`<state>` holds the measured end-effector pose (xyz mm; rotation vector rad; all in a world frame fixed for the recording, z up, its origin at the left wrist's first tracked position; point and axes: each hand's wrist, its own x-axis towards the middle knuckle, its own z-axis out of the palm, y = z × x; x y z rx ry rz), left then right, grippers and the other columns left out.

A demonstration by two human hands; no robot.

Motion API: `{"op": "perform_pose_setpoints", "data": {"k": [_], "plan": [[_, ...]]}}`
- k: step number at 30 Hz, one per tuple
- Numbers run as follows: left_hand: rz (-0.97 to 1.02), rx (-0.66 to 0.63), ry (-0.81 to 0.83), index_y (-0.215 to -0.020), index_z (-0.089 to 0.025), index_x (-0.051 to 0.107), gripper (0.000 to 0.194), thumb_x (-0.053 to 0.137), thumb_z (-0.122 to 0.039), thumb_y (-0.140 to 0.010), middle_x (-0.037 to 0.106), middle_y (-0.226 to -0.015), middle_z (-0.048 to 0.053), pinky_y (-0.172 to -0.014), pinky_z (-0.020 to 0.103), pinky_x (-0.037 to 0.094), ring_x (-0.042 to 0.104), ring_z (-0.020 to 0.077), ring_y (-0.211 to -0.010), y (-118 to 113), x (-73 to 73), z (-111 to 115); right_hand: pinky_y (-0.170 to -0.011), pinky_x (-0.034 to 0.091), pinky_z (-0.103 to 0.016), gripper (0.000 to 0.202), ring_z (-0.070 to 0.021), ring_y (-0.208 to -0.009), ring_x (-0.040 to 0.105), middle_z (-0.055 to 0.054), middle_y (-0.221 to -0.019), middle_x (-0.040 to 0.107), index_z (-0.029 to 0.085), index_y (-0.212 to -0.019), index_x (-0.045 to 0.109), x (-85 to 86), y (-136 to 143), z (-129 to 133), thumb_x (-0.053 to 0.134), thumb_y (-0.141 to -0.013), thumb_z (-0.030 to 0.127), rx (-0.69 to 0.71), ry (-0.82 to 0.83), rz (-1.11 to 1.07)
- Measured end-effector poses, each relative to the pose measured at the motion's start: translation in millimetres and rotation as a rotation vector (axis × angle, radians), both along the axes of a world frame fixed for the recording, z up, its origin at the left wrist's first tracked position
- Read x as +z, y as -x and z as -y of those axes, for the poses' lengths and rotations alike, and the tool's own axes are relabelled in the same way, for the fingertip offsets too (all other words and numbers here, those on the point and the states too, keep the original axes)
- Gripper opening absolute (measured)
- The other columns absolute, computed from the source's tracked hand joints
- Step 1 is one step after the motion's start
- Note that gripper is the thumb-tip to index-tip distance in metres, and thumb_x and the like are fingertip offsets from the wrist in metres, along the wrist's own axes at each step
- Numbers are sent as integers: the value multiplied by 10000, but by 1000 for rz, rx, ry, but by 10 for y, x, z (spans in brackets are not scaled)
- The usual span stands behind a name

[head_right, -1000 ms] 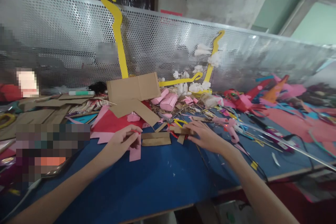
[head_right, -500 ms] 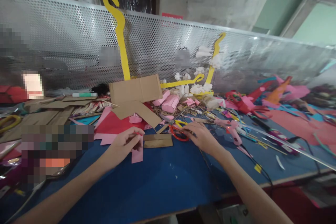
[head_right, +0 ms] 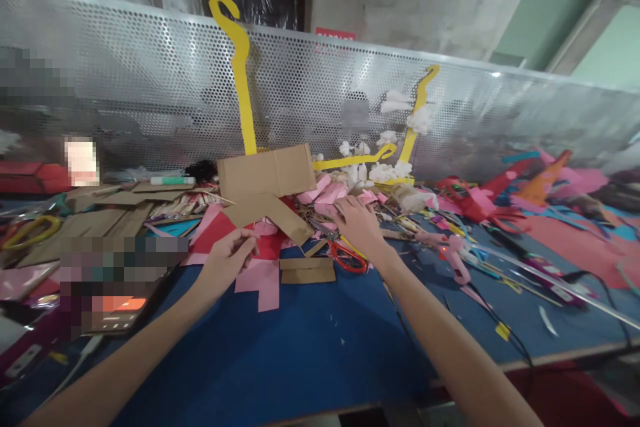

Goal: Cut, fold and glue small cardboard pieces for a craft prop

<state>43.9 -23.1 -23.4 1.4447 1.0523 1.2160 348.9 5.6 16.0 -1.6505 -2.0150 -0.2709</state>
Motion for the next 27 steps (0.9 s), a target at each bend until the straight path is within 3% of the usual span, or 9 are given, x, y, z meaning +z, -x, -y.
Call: {"op": "perform_pose_setpoints", "data": {"k": [4, 6, 13, 16, 20, 22, 27], "plan": [[105, 12, 132, -736, -181, 549, 363, 688, -500, -841, 490, -562, -54, -377, 161, 206, 366, 61, -410, 10, 6, -5, -903, 490, -319, 209, -218, -1015, 674, -80, -1115, 741, 203, -1099, 696, -100, 259, 166, 542, -985, 288, 207, 116, -30], [177, 18, 181, -697, -186, 509, 438, 708, -559, -812, 454, -552, -62, -362, 154, 181, 345, 54, -405, 11, 21, 5, -890, 502, -302, 216, -203, -1007, 682, -68, -1119, 741, 207, -1117, 688, -143, 336, 222, 537, -994, 301, 281, 151, -49], [343, 118, 245, -740, -208, 473, 498, 731, -634, -748, 519, -615, -64, -313, 143, 178, 348, 37, -351, 100, 99, -88, -1028, 450, -436, 433, -304, -1225, 587, -149, -1333, 649, 166, -1322, 591, -248, 464, 104, 624, -940, 369, 335, 221, -56], [327, 150, 236, -725, -192, 521, 433, 790, -532, -715, 564, -606, -48, -291, 134, 170, 350, 33, -322, 184, 109, -181, -1016, 455, -418, 450, -299, -1238, 583, -139, -1363, 635, 174, -1342, 574, -224, 507, 32, 594, -954, 402, 326, 244, -55], [341, 213, 175, -664, -165, 561, 281, 810, -295, -668, 519, -555, -62, -294, 107, 192, 380, 31, -343, 266, 115, -246, -921, 478, -345, 373, -248, -1109, 645, -133, -1272, 683, 163, -1290, 587, -66, 352, 54, 476, -1009, 382, 239, 240, -69], [393, 268, 138, -677, -173, 562, 221, 768, -254, -688, 509, -553, -70, -301, 108, 242, 423, 45, -363, 284, 123, -253, -807, 478, -329, 338, -235, -922, 676, -120, -1071, 738, 160, -1146, 646, 28, 168, 124, 403, -1031, 363, 167, 257, -52], [602, 387, 82, -821, -202, 558, 80, 626, -240, -802, 656, -694, -34, -402, 169, 478, 609, 101, -476, 303, 142, -302, -649, 403, -281, 202, -227, -745, 652, -88, -838, 731, 171, -892, 668, 67, -201, 330, 598, -914, 359, 96, 414, 65]]}}
